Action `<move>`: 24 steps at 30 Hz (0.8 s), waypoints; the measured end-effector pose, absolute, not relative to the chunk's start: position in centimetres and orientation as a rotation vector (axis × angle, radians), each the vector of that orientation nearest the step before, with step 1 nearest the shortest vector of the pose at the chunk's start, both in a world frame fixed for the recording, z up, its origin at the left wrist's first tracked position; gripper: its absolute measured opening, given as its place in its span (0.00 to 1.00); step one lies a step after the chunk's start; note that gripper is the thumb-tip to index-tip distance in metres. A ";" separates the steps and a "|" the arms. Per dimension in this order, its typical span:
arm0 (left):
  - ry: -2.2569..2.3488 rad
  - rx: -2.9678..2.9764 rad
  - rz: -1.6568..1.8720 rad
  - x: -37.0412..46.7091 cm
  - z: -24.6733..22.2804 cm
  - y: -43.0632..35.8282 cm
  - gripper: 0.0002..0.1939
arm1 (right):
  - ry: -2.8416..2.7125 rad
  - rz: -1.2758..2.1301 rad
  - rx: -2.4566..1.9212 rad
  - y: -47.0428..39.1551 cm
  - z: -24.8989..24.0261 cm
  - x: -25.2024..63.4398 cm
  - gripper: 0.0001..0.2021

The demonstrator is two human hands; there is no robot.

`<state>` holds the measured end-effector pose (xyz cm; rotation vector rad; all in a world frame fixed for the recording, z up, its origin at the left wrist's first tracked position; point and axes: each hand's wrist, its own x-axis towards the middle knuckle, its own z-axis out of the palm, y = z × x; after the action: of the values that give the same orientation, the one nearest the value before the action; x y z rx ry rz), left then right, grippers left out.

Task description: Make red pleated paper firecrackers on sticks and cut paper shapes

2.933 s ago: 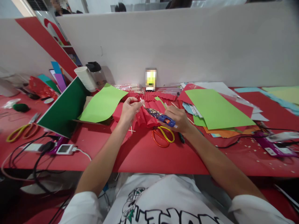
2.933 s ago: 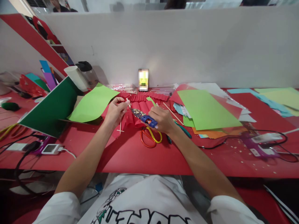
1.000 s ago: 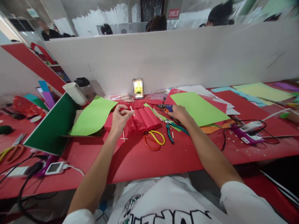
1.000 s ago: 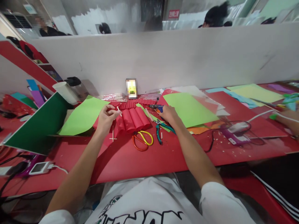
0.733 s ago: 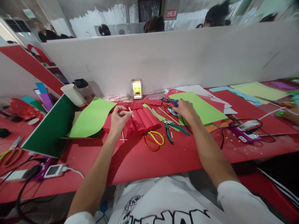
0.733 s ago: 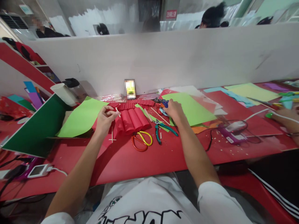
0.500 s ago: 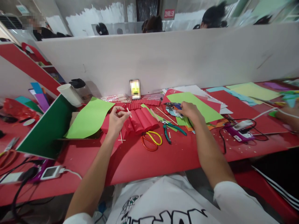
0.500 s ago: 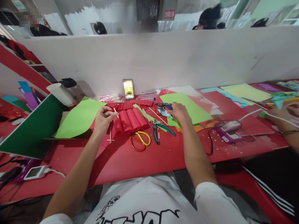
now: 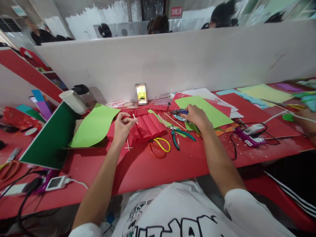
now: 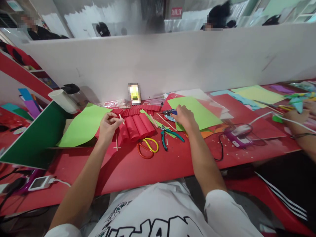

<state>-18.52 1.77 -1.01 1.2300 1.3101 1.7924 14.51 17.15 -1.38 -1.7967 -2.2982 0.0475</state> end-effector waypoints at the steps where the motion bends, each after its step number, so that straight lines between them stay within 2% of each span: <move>1: 1.314 1.228 1.792 -18.5 -1.0 1.8 0.24 | -2.276 0.048 -1.697 16.5 -1.0 14.0 0.17; 5: 1.313 1.223 1.814 -18.8 -0.9 1.8 0.24 | -2.515 0.364 -0.961 12.9 -0.4 10.2 0.13; 8: 1.299 1.231 1.835 -19.0 -0.9 1.8 0.23 | -2.692 0.316 -0.525 10.7 -1.6 7.0 0.23; 10: 1.288 1.237 1.843 -19.1 -0.8 1.8 0.23 | -2.743 0.213 -0.431 10.1 -2.8 5.3 0.26; 15: 1.273 1.235 1.840 -19.0 -0.5 1.6 0.24 | -2.747 0.125 -0.364 10.5 -4.7 3.1 0.16; 24: 1.248 1.329 1.809 -18.6 1.2 -0.3 0.23 | -2.582 0.296 -0.404 11.7 -1.6 -0.6 0.06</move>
<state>-18.56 -0.26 1.18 1.3291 1.2479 1.8094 -0.62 11.72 -1.61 -0.4036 -2.5824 0.2959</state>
